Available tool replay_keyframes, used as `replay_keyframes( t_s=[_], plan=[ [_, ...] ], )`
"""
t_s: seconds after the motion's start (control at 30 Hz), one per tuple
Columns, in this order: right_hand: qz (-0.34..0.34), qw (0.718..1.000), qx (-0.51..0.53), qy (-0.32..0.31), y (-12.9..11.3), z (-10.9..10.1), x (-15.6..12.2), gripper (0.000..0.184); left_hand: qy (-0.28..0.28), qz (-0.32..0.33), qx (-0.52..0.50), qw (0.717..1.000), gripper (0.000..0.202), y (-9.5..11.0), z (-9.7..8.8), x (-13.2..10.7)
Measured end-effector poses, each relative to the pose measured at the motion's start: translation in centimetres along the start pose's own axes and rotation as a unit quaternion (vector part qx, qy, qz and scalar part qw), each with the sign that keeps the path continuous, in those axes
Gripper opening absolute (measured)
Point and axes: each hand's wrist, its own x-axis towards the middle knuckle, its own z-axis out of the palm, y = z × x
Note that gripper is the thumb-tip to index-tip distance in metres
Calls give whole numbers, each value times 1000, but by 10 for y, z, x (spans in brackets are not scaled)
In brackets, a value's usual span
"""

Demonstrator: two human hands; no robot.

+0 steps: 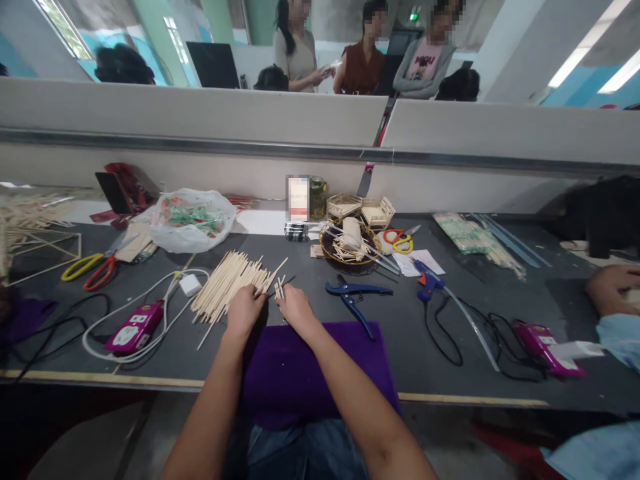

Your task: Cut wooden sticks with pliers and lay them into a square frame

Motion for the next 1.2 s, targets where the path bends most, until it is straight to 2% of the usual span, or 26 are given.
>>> replay_keyframes(
  t_s=[0.1, 0.2, 0.27, 0.33, 0.4, 0.43, 0.5, 0.57, 0.63, 0.77, 0.87, 0.93, 1.07, 1.2],
  plan=[
    [44, 986, 153, -47, 0, 3, 12, 30, 24, -4, -82, 996, 23, -4, 0, 2],
    [46, 976, 205, -62, -1, 10, 18, 37, 53, -6, -238, 970, 27, -8, -2, 5],
    [42, 968, 239, -64, -1, 9, 19, 39, 45, -14, -395, 918, 28, -7, -4, 7],
    [26, 967, 253, -34, 4, 0, 16, 38, -4, -21, -553, 833, 31, -1, -6, 8],
    [-7, 972, 233, 33, 14, -17, 9, 33, -64, -17, -661, 748, 32, 8, -8, 8],
    [-29, 973, 219, 61, 19, -28, 4, 30, -88, -9, -690, 718, 31, 14, -8, 9],
    [-67, 973, 194, 104, 30, -51, -5, 25, -118, 14, -715, 689, 31, 29, -6, 9],
    [-106, 966, 178, 156, 36, -69, -13, 26, -139, 50, -709, 689, 33, 44, -1, 10],
    [-169, 953, 150, 204, 34, -81, -17, 27, -158, 100, -681, 708, 38, 58, 7, 11],
    [-264, 933, 106, 222, 21, -83, -12, 25, -178, 166, -621, 745, 48, 73, 31, 16],
    [-277, 934, 91, 207, 19, -77, -4, 19, -189, 179, -596, 760, 50, 73, 45, 17],
    [-273, 937, 82, 200, 21, -75, -2, 16, -185, 194, -566, 780, 45, 70, 49, 17],
    [-254, 940, 89, 211, 28, -75, -3, 17, -132, 215, -510, 823, 30, 65, 46, 16],
    [-254, 943, 97, 194, 31, -79, -5, 17, -120, 225, -482, 838, 25, 63, 44, 17]
  ],
)
